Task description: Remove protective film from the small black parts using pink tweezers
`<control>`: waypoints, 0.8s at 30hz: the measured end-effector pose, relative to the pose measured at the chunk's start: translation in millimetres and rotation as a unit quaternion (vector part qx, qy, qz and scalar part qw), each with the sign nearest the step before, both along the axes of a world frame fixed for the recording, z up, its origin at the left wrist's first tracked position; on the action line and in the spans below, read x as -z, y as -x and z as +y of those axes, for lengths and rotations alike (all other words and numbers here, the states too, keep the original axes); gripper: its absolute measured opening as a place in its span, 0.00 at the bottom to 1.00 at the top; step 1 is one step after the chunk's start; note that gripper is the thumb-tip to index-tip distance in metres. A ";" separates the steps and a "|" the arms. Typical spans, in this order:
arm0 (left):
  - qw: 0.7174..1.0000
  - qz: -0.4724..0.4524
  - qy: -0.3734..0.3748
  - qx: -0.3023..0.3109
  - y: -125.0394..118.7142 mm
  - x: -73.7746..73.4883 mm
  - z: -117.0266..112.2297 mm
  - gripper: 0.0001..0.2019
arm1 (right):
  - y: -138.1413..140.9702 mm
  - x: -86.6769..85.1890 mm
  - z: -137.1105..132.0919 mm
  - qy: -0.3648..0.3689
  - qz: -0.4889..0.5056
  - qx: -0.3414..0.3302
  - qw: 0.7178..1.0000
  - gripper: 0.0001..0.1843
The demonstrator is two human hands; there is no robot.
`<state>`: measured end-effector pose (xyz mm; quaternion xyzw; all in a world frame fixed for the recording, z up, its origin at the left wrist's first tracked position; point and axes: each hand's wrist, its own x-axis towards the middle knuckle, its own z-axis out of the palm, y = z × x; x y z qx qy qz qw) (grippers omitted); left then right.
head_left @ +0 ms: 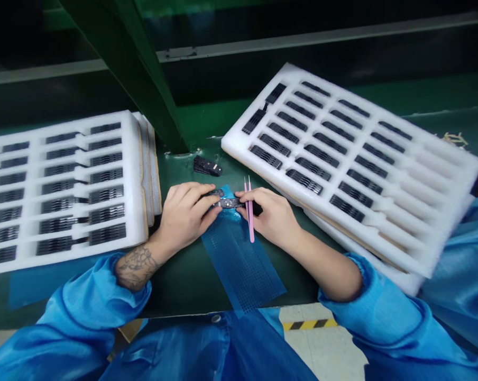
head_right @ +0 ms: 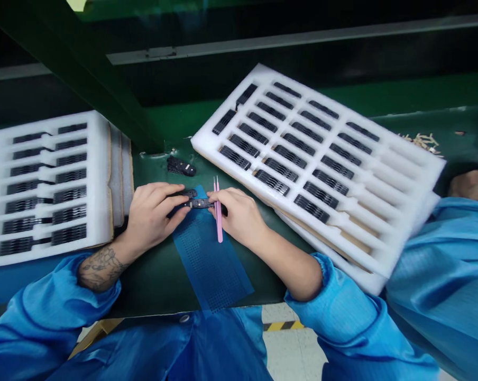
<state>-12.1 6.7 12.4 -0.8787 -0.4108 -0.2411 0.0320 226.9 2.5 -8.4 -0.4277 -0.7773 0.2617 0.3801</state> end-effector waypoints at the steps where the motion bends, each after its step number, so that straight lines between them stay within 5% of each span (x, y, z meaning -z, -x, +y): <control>1: 1.000 0.004 -0.006 0.019 -2.1 -1.1 -1.2 0.09 | -0.3 -0.7 0.1 0.010 0.003 0.002 1.000 0.05; 8: 0.990 0.010 -0.001 0.142 -14.7 -1.1 -14.3 0.11 | -18.0 -17.5 -12.4 0.121 0.165 -0.028 0.978 0.19; 13: 0.988 0.083 0.072 0.113 -25.5 6.9 -22.3 0.24 | -36.5 -22.6 -26.8 0.245 0.240 -0.025 0.939 0.16; 17: 0.988 0.087 0.085 0.099 -29.6 9.5 -21.6 0.20 | -39.8 -14.1 -27.0 0.341 0.261 0.016 0.903 0.12; 20: 0.989 0.080 0.082 0.091 -31.2 9.1 -19.3 0.16 | -37.3 -11.8 -23.0 0.345 0.238 0.010 0.908 0.14; 24: 0.989 0.067 0.082 0.099 -31.4 10.3 -17.0 0.14 | -32.6 -12.4 -21.2 0.259 0.207 0.017 0.943 0.10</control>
